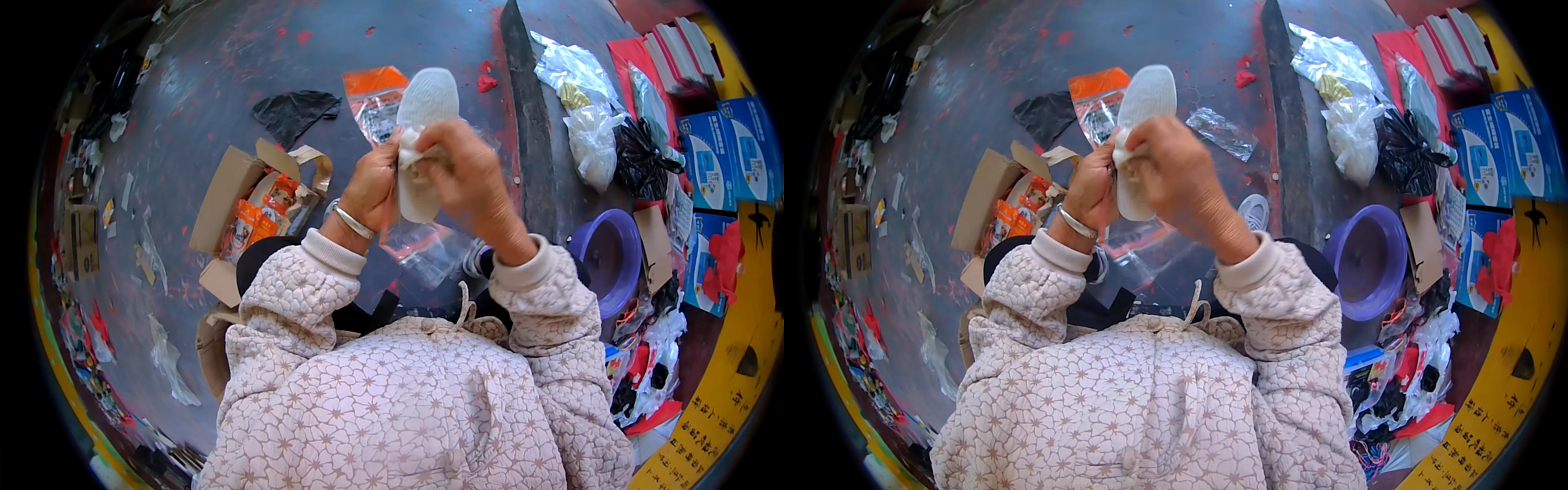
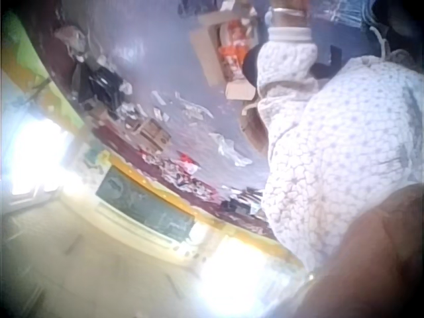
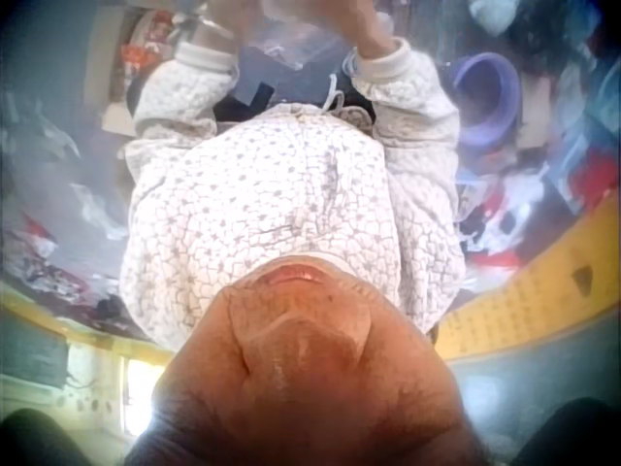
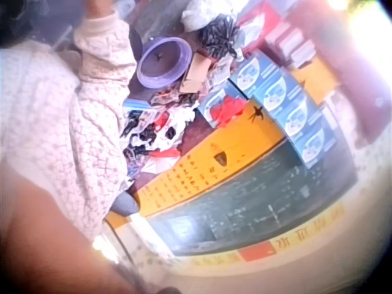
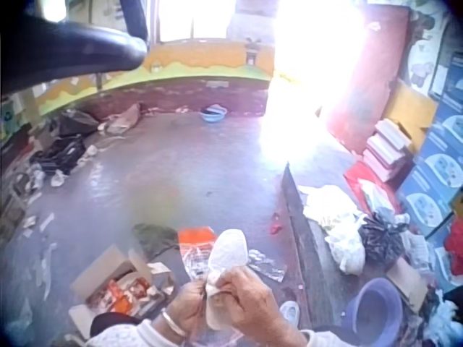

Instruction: The person sits on the floor and opens a sealed plastic package containing a white shoe insole. They remove the insole, inspect it briefly, and place it back into the opened packaging.

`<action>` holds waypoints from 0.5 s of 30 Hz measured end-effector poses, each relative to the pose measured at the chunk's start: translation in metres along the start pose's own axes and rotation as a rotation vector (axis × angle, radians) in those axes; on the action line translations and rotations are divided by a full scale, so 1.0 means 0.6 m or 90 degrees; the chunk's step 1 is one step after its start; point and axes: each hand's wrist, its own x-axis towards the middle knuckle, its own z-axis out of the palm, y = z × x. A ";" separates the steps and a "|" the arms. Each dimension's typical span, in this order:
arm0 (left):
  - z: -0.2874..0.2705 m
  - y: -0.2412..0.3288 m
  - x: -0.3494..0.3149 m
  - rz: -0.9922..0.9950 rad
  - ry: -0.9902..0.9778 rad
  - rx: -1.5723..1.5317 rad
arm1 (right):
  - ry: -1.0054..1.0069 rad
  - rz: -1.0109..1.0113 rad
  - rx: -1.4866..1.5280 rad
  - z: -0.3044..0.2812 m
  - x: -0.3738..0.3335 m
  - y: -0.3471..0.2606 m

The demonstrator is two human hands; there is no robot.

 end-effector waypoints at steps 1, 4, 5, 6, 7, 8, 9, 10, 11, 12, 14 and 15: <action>0.006 -0.006 0.004 0.016 0.090 0.036 | -0.025 -0.048 -0.053 0.003 -0.007 0.001; 0.021 -0.001 0.001 0.019 0.087 0.096 | -0.385 0.256 0.441 -0.053 -0.020 -0.002; 0.014 0.008 0.000 0.028 0.062 0.098 | -0.326 0.178 0.523 -0.070 -0.020 0.019; 0.016 0.017 0.002 0.039 0.034 0.102 | -0.238 0.214 0.641 -0.098 -0.015 0.026; 0.027 0.007 -0.002 0.031 0.092 0.087 | -0.146 0.249 0.752 -0.122 -0.008 0.031; 0.030 0.001 -0.001 0.016 0.075 0.108 | -0.015 0.223 0.765 -0.134 -0.001 0.034; 0.037 -0.005 -0.003 0.027 0.099 0.141 | 0.122 0.198 0.774 -0.142 -0.001 0.040; 0.044 -0.010 -0.002 0.038 0.124 0.173 | 0.258 0.170 0.779 -0.148 0.001 0.043; 0.048 -0.008 0.000 0.042 0.123 0.193 | 0.296 0.149 0.724 -0.147 0.004 0.046; 0.050 -0.005 -0.001 0.043 0.126 0.215 | 0.336 0.131 0.672 -0.136 0.007 0.045; 0.057 -0.008 -0.003 0.042 0.135 0.243 | 0.351 0.087 0.529 -0.106 0.012 0.032; 0.062 -0.011 -0.003 0.038 0.139 0.249 | 0.327 0.061 0.437 -0.085 0.011 0.020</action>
